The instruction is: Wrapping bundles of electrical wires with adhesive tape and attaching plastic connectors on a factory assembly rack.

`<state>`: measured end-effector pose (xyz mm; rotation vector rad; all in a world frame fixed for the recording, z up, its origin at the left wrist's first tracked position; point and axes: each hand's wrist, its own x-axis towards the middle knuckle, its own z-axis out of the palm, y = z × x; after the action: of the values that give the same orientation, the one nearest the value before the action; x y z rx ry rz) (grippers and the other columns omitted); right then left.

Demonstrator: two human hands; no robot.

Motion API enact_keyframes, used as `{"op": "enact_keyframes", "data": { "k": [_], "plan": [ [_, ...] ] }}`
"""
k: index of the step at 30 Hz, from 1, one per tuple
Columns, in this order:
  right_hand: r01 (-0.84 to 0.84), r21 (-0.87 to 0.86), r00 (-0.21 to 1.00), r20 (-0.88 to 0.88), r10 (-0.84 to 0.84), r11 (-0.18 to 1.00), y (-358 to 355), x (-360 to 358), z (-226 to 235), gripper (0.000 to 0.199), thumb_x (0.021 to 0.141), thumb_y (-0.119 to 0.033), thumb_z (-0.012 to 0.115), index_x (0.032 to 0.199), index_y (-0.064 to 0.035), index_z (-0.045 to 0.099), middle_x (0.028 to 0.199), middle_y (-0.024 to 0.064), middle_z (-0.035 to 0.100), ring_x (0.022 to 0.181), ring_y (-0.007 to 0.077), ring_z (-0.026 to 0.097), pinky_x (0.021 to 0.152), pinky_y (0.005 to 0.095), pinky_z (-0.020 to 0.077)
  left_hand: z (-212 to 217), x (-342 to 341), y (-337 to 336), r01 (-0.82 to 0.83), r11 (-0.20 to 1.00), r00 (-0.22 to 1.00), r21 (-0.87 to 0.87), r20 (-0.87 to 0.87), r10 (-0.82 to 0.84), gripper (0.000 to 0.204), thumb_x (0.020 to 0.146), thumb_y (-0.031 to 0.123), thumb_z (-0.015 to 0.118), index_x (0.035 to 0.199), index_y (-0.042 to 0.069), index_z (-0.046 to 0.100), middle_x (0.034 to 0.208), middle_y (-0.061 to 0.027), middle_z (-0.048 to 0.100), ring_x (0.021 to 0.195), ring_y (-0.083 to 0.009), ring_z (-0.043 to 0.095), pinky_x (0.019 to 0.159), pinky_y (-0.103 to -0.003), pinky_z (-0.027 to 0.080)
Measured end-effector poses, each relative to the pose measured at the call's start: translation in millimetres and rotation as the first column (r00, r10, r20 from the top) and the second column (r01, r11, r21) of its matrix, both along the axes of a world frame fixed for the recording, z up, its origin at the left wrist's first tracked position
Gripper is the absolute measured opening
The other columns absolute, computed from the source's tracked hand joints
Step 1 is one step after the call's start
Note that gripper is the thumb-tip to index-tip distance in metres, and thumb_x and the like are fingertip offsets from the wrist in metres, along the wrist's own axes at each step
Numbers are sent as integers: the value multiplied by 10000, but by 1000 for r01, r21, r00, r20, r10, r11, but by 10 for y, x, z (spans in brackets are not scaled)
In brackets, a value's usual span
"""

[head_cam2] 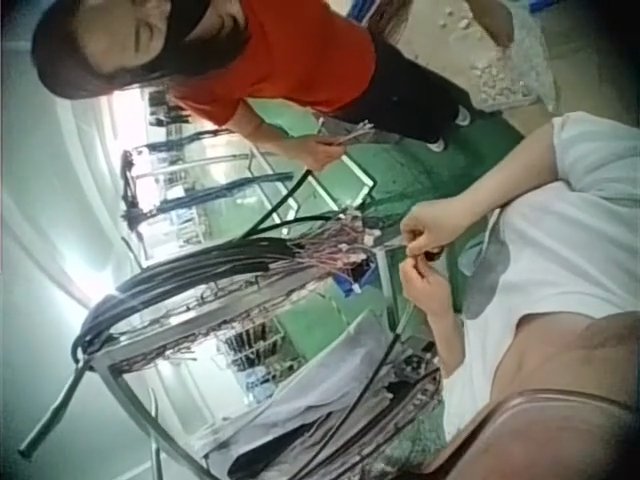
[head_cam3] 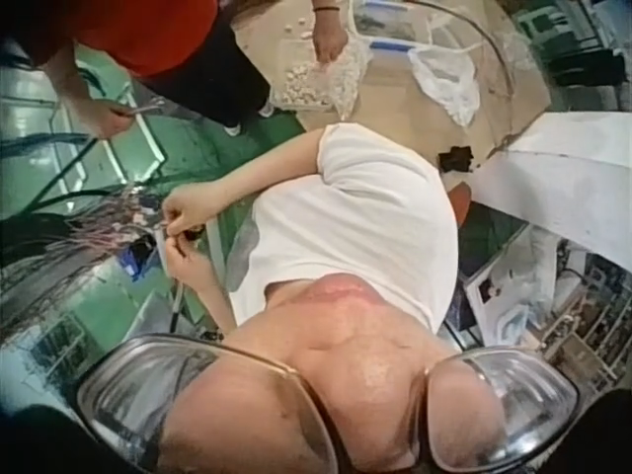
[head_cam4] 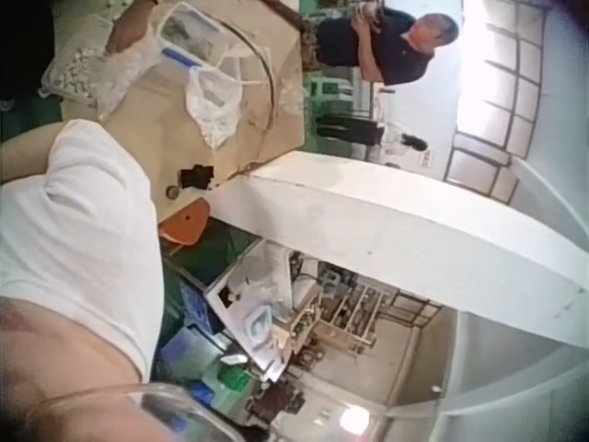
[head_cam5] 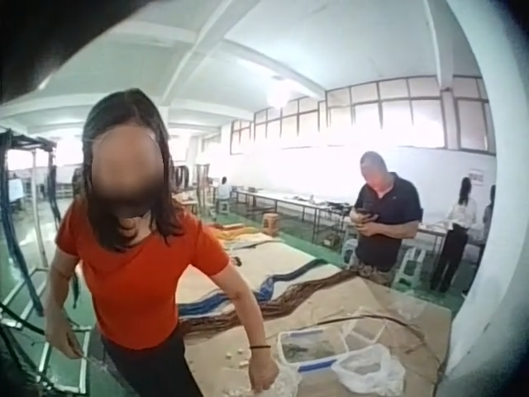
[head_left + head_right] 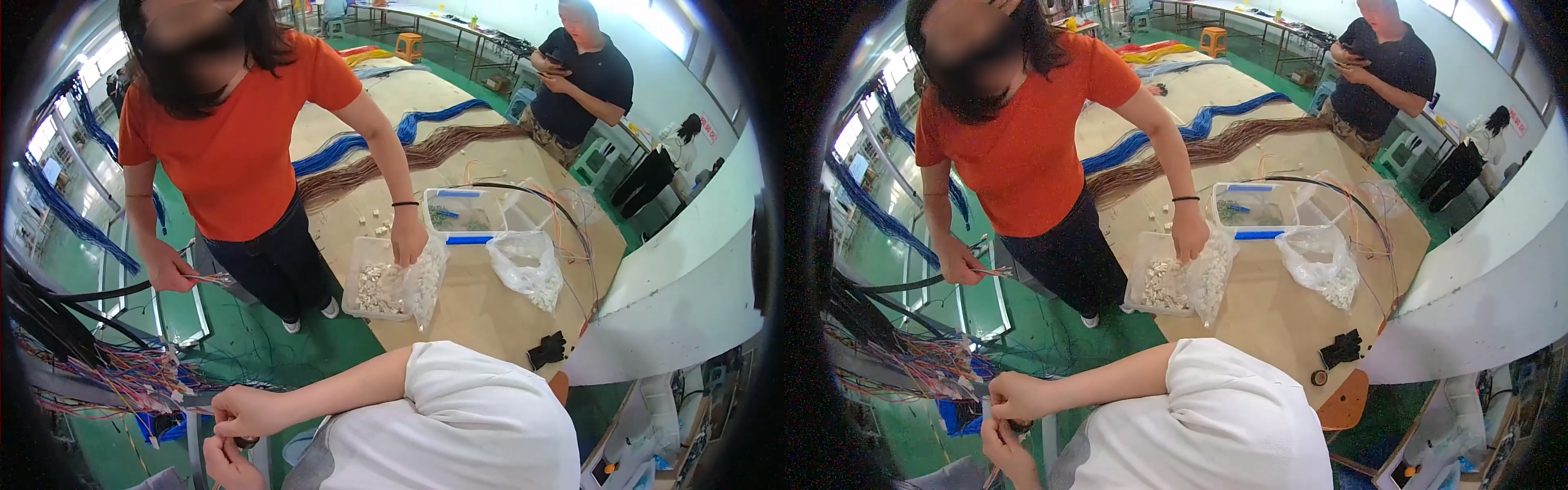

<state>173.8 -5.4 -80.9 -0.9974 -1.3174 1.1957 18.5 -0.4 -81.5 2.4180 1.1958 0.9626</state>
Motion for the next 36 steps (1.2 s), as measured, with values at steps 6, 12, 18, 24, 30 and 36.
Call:
{"op": "enact_keyframes", "data": {
  "k": [6, 12, 18, 24, 30, 36],
  "plan": [
    [-45, 7, 999, 16, 45, 999, 60, 26, -19, 147, 681, -117, 564, 696, 20, 514, 623, 86, 554, 564, 141, 533, 479, 269, 418, -108, -216, 147, 18, 972, 1000, -235, -5, -20, 240, 809, 217, 551, 978, 61, 483, 743, -56, 526, 594, -129, 486, 525, -257, 393],
    [-52, 111, 997, 59, 46, 992, 0, 22, 61, 103, 675, -84, 549, 689, 9, 509, 608, 74, 539, 553, 138, 525, 478, 269, 409, 32, 30, 78, 30, 927, 978, -375, 200, 49, 400, 766, 97, 582, 1104, 3, 389, 754, -53, 526, 611, -68, 465, 529, -189, 346],
    [-58, 99, 998, -32, 61, 993, -40, 36, 107, 98, 654, -69, 555, 666, 15, 505, 598, 95, 528, 542, 154, 515, 477, 282, 402, 365, 76, 74, 226, 528, 883, -819, 401, 244, 401, 776, 198, 588, 1092, 17, 420, 783, -47, 528, 580, -89, 470, 486, -200, 366],
    [-52, 146, 995, -75, 64, 988, -38, -6, 48, 116, 675, -83, 561, 677, 10, 493, 596, 72, 522, 533, 127, 504, 461, 258, 392, 276, -58, 117, 473, 394, 697, -788, 608, 380, 305, 789, 260, 589, 972, 32, 500, 716, -20, 500, 523, -96, 431, 416, -178, 311],
    [-322, -98, 892, -365, 266, 942, -30, 26, 58, 101, 706, -77, 566, 698, -7, 493, 586, 15, 505, 488, 67, 481, 415, 205, 366, 198, 64, -67, 364, 807, 620, -466, 768, 164, 148, 829, 187, 492, 903, 61, 521, 715, -18, 484, 505, -87, 410, 416, -170, 288],
    [-162, 209, 974, -124, 191, 964, 47, 12, 31, 114, 662, -70, 584, 678, 13, 508, 592, 53, 534, 511, 82, 496, 428, 220, 383, 334, 37, -37, 536, 490, 640, -687, 710, 294, 272, 834, 283, 527, 959, 42, 540, 814, -19, 555, 523, -78, 485, 432, -181, 361]
  ]
}}
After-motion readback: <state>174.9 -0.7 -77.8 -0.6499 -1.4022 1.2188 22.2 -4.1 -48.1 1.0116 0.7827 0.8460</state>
